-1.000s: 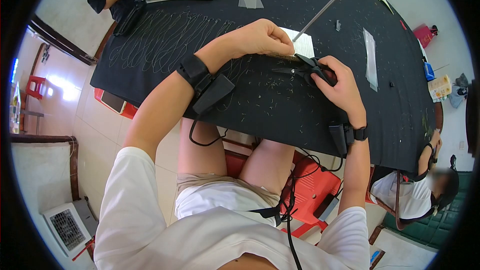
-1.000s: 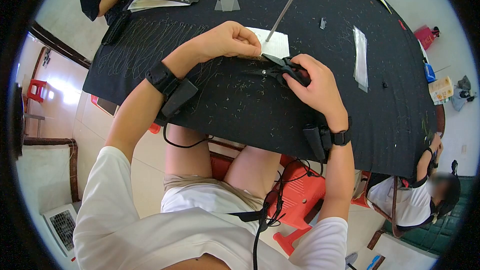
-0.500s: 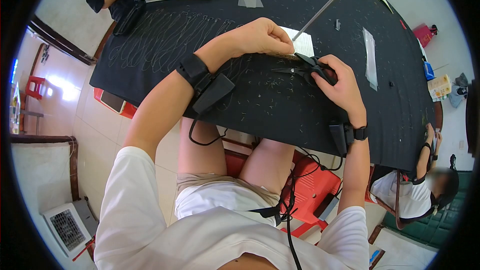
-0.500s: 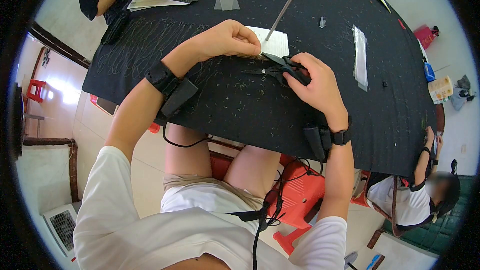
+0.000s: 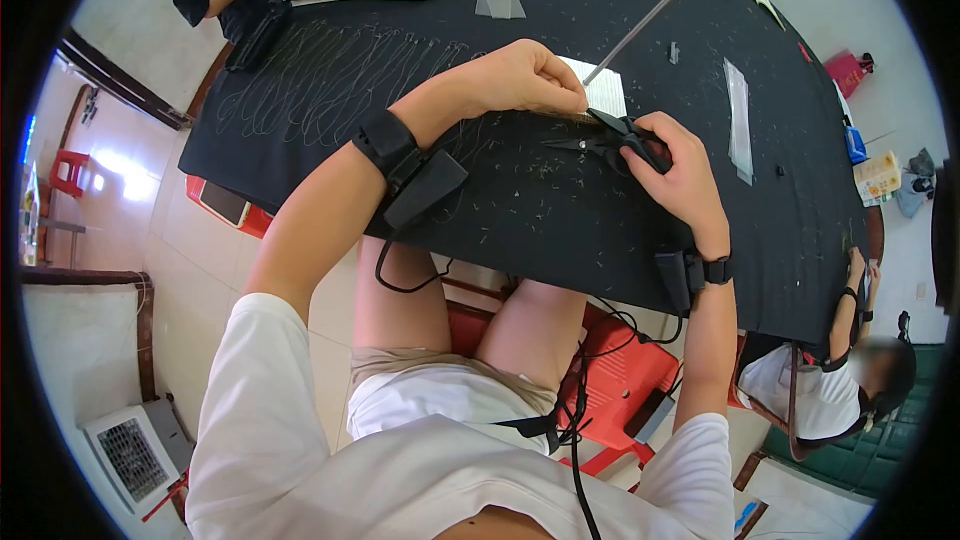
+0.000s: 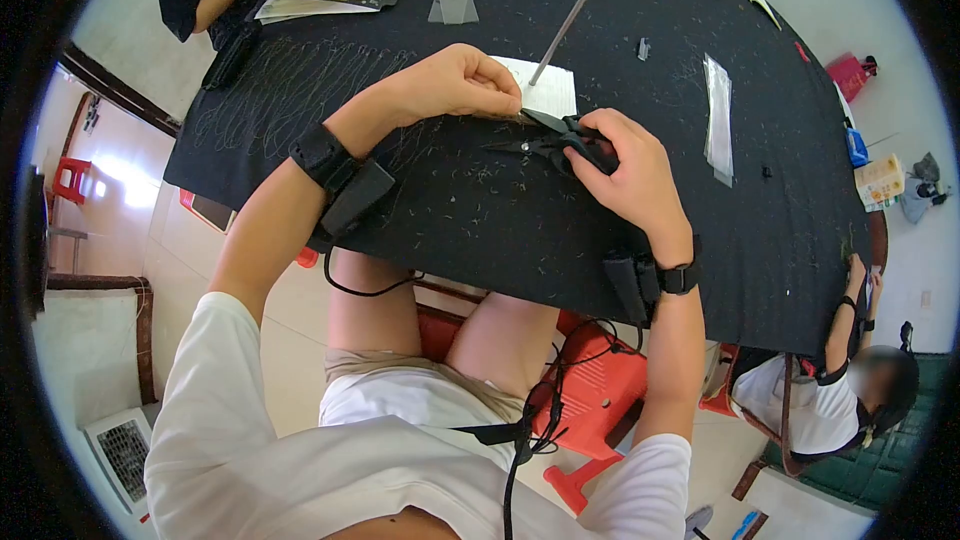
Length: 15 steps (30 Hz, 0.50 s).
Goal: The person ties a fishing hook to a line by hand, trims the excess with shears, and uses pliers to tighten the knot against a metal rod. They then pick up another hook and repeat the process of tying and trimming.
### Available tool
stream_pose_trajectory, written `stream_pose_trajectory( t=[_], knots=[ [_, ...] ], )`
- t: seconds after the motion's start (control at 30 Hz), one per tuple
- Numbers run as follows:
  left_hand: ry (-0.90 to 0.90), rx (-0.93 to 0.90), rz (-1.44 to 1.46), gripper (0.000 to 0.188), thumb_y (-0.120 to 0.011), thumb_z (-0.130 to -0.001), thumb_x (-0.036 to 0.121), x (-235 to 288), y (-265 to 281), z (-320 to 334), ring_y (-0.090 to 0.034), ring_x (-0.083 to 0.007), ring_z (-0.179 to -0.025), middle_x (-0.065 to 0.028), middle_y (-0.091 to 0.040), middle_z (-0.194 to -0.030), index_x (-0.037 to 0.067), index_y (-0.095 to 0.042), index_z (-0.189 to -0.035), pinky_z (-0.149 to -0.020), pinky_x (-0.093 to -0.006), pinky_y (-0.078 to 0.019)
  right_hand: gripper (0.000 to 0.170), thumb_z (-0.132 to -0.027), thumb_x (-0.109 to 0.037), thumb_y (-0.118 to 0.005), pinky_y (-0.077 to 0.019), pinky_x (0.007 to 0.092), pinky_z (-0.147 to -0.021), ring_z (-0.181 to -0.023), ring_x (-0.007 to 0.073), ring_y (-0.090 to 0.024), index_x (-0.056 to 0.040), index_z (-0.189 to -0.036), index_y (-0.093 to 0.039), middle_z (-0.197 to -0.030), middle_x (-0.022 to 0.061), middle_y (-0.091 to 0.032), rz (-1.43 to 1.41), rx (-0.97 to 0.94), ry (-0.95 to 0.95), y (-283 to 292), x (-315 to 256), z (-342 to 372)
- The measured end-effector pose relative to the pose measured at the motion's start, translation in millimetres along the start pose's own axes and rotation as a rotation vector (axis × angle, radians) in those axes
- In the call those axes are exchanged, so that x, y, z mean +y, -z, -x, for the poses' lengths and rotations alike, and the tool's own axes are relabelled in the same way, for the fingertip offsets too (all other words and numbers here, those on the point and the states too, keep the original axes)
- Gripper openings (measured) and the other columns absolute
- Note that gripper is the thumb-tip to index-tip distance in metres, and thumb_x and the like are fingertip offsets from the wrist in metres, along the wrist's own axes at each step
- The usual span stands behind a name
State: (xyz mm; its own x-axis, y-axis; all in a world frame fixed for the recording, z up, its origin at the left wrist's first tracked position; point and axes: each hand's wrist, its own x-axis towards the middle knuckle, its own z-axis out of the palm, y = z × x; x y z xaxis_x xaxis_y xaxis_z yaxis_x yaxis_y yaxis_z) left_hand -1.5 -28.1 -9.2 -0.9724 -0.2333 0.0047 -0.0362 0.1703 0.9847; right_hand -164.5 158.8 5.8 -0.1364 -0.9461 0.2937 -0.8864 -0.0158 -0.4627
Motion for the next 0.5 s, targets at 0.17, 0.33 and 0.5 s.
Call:
stream_pose_trajectory(
  t=[0.17,0.33,0.5],
  knots=[
    [-0.017,0.013,0.045,0.017,-0.067,-0.078,0.018,-1.7,-2.3,-0.5,-0.039,-0.0010,-0.052,0.0073,-0.050,-0.059,0.002,-0.067,-0.085,-0.048,-0.0176,-0.0280,0.023,-0.072,-0.012,-0.067,-0.0424,0.0256,-0.058,-0.062,0.0164,-0.051,-0.0039,-0.090,-0.057,-0.078,0.0065,-0.056,-0.013,0.016,0.002,1.1,1.3,-0.1],
    [-0.031,0.024,0.043,0.017,-0.067,-0.078,0.018,-3.8,-3.6,-0.8,-0.040,-0.0011,-0.052,0.0071,-0.050,-0.059,0.002,-0.067,-0.084,-0.050,-0.0177,-0.0300,0.023,-0.072,-0.011,-0.067,-0.0421,0.0253,-0.058,-0.062,0.0162,-0.051,-0.0034,-0.090,-0.057,-0.076,0.0065,-0.055,-0.003,-0.028,-0.012,4.2,-1.3,-0.5],
    [-0.023,0.012,0.016,0.017,-0.067,-0.078,0.018,-1.0,-1.7,0.3,-0.041,-0.0013,-0.052,0.0065,-0.051,-0.058,0.002,-0.067,-0.084,-0.050,-0.0179,-0.0302,0.022,-0.071,-0.010,-0.067,-0.0415,0.0253,-0.057,-0.061,0.0159,-0.050,-0.0031,-0.090,-0.057,-0.077,0.0064,-0.055,-0.037,-0.006,-0.003,0.4,0.1,-0.4]
  ],
)
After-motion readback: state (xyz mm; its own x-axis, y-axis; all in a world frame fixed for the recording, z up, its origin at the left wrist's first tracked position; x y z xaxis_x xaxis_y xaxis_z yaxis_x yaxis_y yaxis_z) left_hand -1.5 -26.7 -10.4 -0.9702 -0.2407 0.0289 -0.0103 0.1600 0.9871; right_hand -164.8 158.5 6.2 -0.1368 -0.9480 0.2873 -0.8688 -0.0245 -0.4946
